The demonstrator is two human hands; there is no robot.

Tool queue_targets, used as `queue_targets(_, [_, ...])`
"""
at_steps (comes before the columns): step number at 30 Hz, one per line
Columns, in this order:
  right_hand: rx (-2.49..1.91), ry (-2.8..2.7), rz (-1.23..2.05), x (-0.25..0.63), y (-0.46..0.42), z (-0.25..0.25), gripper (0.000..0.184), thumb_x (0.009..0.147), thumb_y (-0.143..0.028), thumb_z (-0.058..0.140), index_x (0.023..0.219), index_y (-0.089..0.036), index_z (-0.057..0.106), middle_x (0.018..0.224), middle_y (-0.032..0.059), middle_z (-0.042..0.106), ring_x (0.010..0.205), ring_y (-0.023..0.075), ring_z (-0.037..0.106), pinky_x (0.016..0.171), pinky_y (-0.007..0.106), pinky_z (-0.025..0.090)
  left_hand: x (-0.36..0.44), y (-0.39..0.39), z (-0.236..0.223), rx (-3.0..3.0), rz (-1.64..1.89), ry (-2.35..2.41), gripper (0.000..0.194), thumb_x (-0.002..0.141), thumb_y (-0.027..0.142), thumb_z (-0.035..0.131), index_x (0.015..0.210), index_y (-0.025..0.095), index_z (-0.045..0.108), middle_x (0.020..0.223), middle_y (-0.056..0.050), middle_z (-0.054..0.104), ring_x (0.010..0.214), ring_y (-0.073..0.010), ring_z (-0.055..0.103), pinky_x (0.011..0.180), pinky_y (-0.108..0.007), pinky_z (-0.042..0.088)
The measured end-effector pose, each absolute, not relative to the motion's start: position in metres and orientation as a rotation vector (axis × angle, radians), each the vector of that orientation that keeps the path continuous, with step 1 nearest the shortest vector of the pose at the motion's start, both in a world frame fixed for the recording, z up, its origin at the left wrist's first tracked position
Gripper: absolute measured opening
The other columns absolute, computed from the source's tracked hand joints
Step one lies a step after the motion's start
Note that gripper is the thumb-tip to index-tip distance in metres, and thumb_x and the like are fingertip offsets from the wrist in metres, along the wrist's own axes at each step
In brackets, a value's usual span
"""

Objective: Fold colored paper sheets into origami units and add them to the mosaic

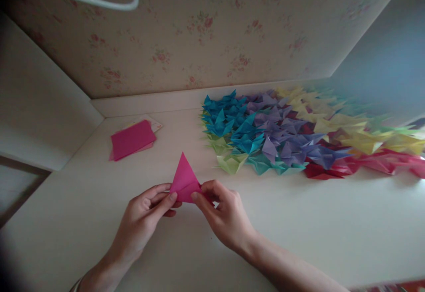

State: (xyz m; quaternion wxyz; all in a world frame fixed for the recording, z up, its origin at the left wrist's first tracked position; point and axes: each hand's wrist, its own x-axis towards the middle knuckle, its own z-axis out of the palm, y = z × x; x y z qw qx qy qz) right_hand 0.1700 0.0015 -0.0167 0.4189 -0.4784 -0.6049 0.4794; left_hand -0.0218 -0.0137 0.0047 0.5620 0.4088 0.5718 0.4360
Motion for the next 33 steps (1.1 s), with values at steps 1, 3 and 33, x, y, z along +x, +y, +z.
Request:
queue_targets(1, [-1.207, -1.518, 1.209, 0.1700, 0.0014, -0.0147, 0.023, 0.092, -0.039, 0.064, 0.083, -0.018, 0.065, 0.075, 0.0036, 0.070, 0.066, 0.0160, 0.062, 0.058, 0.025, 0.048, -0.0216, -0.0137, 0.0056, 0.960, 1.028, 1.348, 0.026, 0.086, 0.034, 0.073, 0.104, 0.015, 0.072, 0.087, -0.006, 0.079, 0.081, -0.0206, 0.076, 0.067, -0.025, 0.060])
queue_targets(3, [-1.223, -1.493, 1.224, 0.1695, 0.0016, -0.0117, 0.025, 0.092, -0.039, 0.062, 0.079, -0.018, 0.066, 0.071, 0.0028, 0.069, 0.063, 0.0153, 0.061, 0.056, 0.024, 0.047, -0.0211, -0.0135, 0.0074, 0.956, 1.030, 1.355, 0.022, 0.086, 0.033, 0.073, 0.100, 0.016, 0.073, 0.083, -0.004, 0.079, 0.079, -0.0198, 0.076, 0.067, -0.024, 0.060])
queue_targets(33, [-1.058, -1.182, 1.449, 0.1632, 0.0042, -0.0176, 0.022, 0.090, -0.037, 0.069, 0.084, -0.020, 0.057, 0.065, -0.0027, 0.061, 0.059, 0.0117, 0.057, 0.053, 0.022, 0.043, -0.0199, -0.0140, 0.0078, 1.058, 0.870, 1.301, 0.022, 0.087, 0.038, 0.071, 0.089, 0.016, 0.075, 0.080, -0.005, 0.078, 0.076, -0.0191, 0.074, 0.068, -0.024, 0.059])
